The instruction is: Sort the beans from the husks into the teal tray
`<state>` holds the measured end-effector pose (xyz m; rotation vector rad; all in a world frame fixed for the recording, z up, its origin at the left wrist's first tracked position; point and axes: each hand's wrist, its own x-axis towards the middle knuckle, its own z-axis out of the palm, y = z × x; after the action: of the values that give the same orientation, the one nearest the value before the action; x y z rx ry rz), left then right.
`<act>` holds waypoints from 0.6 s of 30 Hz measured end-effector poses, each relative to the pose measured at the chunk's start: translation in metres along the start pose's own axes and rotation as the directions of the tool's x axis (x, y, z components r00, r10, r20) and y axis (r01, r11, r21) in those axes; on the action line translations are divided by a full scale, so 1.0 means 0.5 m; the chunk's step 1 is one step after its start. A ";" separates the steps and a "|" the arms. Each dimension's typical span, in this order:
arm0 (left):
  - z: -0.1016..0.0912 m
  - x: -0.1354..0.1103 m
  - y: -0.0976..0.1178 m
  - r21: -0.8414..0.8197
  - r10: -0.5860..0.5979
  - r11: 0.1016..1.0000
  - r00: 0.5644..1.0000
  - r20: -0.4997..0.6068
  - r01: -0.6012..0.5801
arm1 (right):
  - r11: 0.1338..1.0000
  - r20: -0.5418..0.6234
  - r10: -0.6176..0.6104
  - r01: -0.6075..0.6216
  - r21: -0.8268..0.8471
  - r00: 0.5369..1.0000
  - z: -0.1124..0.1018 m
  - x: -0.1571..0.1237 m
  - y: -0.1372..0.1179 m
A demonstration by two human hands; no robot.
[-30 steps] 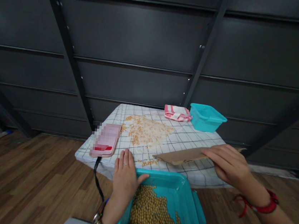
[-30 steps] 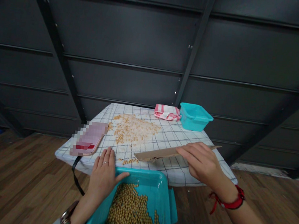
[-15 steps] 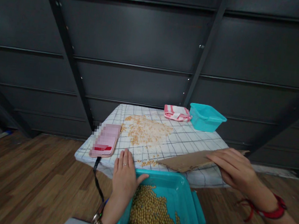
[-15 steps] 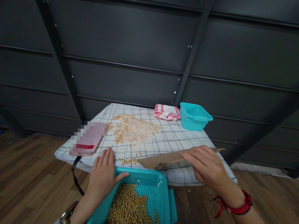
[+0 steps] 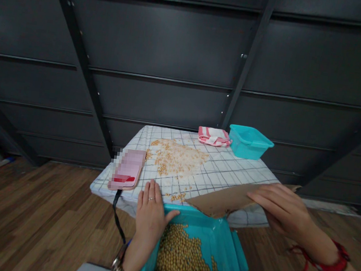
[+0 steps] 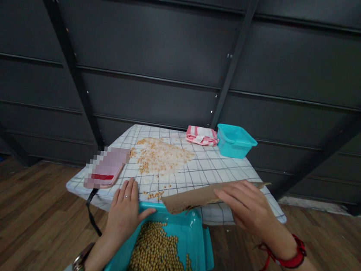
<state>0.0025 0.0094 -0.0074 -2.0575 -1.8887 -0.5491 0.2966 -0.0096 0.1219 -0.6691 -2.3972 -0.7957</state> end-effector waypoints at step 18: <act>-0.004 0.000 -0.003 0.038 0.017 0.999 1.000 0.015 -0.017 | 0.998 -0.022 0.041 -0.043 -0.049 0.999 -0.004 0.000 -0.003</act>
<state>0.0008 0.0085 -0.0057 -2.0568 -1.8736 -0.4915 0.2963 -0.0121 0.1228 -0.7247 -2.3437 -0.8424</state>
